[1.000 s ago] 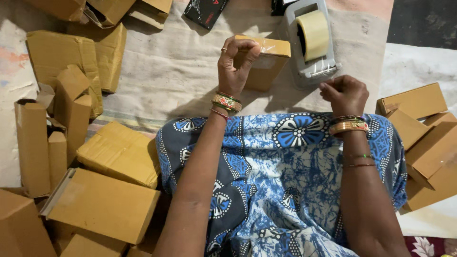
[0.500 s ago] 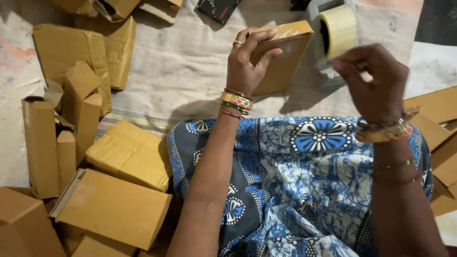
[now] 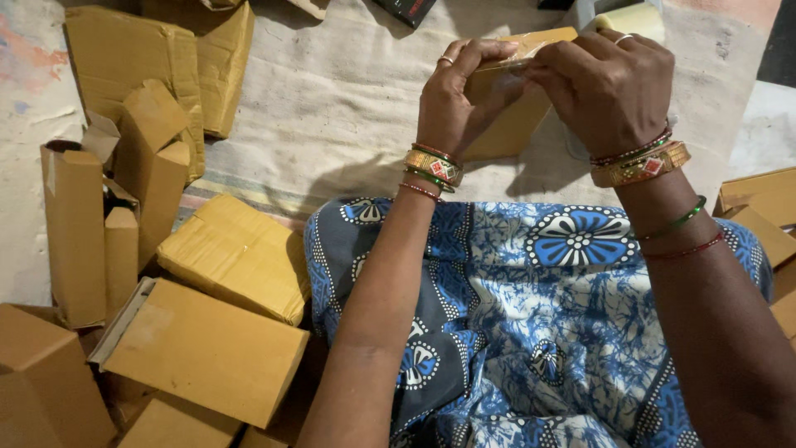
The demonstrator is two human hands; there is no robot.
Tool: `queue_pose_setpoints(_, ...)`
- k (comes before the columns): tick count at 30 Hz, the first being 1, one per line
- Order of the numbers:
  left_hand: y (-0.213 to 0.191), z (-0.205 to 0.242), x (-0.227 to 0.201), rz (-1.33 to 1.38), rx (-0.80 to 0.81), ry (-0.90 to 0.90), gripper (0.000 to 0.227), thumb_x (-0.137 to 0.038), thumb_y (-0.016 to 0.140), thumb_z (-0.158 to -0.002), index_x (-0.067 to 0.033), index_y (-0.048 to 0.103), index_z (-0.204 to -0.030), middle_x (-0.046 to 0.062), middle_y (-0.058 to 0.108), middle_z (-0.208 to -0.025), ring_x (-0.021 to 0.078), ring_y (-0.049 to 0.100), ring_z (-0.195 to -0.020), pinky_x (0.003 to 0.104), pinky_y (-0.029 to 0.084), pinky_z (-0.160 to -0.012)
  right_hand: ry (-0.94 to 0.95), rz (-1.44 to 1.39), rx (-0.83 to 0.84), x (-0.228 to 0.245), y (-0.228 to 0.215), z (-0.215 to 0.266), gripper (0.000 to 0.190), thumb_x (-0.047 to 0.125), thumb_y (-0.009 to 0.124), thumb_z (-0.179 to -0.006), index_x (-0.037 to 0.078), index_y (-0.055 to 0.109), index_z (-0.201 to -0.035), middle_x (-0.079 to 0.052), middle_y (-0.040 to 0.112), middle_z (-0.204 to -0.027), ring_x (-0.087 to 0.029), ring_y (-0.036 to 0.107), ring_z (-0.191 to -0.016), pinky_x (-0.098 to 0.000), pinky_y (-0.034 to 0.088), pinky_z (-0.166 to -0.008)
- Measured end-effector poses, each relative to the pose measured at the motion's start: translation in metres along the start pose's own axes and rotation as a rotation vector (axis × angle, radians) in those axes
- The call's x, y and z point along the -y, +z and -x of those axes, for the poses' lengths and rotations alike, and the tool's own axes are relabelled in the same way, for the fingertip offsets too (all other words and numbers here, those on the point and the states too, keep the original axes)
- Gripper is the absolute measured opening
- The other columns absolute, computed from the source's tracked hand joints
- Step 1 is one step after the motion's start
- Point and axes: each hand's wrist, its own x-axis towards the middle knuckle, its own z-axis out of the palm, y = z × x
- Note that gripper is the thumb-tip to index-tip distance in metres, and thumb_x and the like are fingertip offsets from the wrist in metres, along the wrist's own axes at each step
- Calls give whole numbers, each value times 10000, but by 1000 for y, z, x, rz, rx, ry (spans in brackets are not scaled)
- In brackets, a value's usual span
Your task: The person packs smart watches into small cardboard boxes. She places the watch box inside, closes the flaps, and seals the box with clear packing tape using a tape dispenser. She repeats this process for multiple units.
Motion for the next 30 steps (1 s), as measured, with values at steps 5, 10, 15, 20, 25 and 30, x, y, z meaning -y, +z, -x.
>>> queue_pose_setpoints(5, 2, 0, 2, -88, -30, 115, 324, -284, 826, -907, -241, 672, -1189, 12, 720, -1156, 203, 749, -1073, 313, 639, -902, 125, -38, -54, 8, 3, 2, 220, 282, 824, -963, 126, 781, -1113, 20, 728, -797, -128, 655, -604, -265, 459, -535)
queue_pose_setpoints(10, 3, 3, -4, -151, -28, 32, 362, -302, 848, -880, -257, 683, -1198, 0, 718, -1115, 189, 734, -996, 322, 615, -842, 197, -115, -64, -2, -8, 5, 602, 310, 884, -829, 25, 736, -1337, -5, 703, -897, -160, 698, -809, -260, 540, -681)
queue_pose_setpoints(15, 1, 3, -6, -52, -23, 74, 346, -255, 824, -898, -261, 702, -1222, 6, 720, -1180, 179, 701, -1039, 312, 609, -924, 425, -502, 125, -16, -4, 10, 521, 199, 984, -765, 97, 760, -1225, -85, 580, -1134, -193, 583, -864, -302, 522, -704)
queue_pose_setpoints(20, 7, 1, 0, -37, -14, 122, 396, -258, 915, -822, -189, 724, -1162, -9, 726, -1127, 190, 670, -1113, 327, 594, -980, 370, -680, 104, -20, 20, 30, 450, 45, 937, -831, 93, 756, -1240, -87, 558, -1285, -212, 590, -1233, -314, 560, -920)
queue_pose_setpoints(25, 10, 2, 3, 4, -17, 144, 423, -243, 931, -759, -128, 710, -1101, 25, 686, -1091, 198, 639, -1122, 348, 562, -982, 326, -564, 37, -24, 40, 38, 417, 70, 983, -818, 103, 777, -1179, -103, 562, -1281, -256, 603, -1219, -386, 574, -1025)
queue_pose_setpoints(30, 17, 5, 13, 9, -48, 74, 271, -230, 880, -849, -116, 712, -1028, 13, 694, -1019, 165, 685, -1014, 324, 589, -926, 363, -643, 46, -29, 49, 45, 355, 82, 957, -858, 115, 781, -1165, -113, 607, -1349, -244, 670, -1231, -360, 594, -1022)
